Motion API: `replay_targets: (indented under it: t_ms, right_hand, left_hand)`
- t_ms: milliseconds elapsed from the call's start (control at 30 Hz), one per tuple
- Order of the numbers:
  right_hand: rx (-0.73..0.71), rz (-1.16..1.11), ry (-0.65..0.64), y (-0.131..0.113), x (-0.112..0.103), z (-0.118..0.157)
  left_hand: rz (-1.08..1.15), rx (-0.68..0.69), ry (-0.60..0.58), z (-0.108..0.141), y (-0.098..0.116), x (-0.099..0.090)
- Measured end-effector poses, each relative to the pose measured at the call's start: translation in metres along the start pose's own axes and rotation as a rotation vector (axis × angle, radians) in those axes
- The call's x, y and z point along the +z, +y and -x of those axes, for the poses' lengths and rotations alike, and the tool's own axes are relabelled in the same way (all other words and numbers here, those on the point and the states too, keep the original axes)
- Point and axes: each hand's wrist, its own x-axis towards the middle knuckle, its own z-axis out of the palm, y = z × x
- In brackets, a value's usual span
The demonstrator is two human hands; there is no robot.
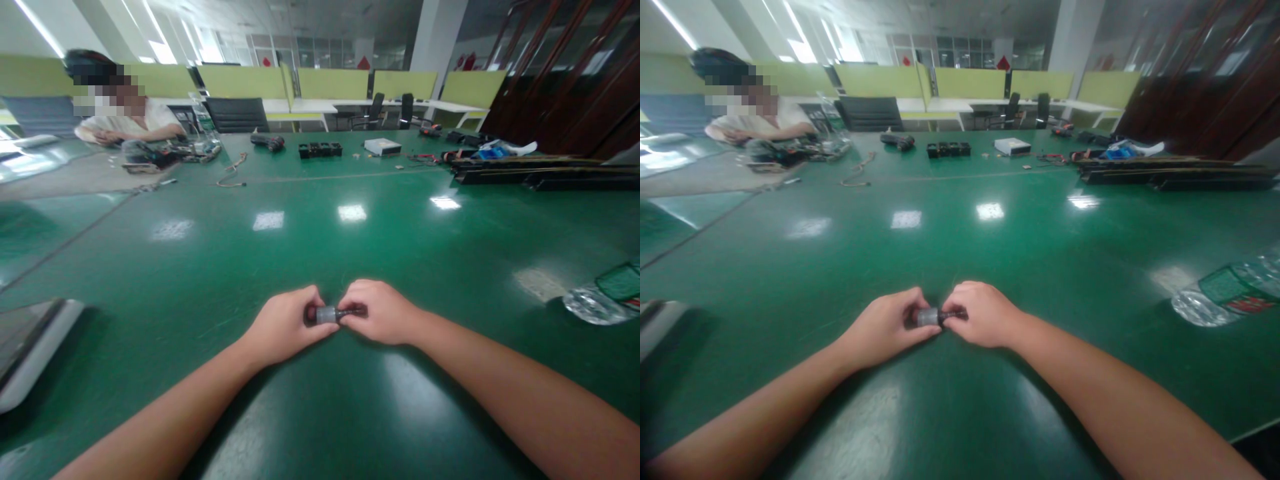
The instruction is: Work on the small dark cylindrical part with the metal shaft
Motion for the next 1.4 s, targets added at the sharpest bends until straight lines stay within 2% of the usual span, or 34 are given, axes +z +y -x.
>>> replay_targets:
  t_ms: [1400]
  right_hand:
    - [-0.013,0.040,-0.016,0.0007,-0.0040,0.0030]
  left_hand:
    - [-0.002,0.007,-0.002,0.0004,0.0003,-0.0009]
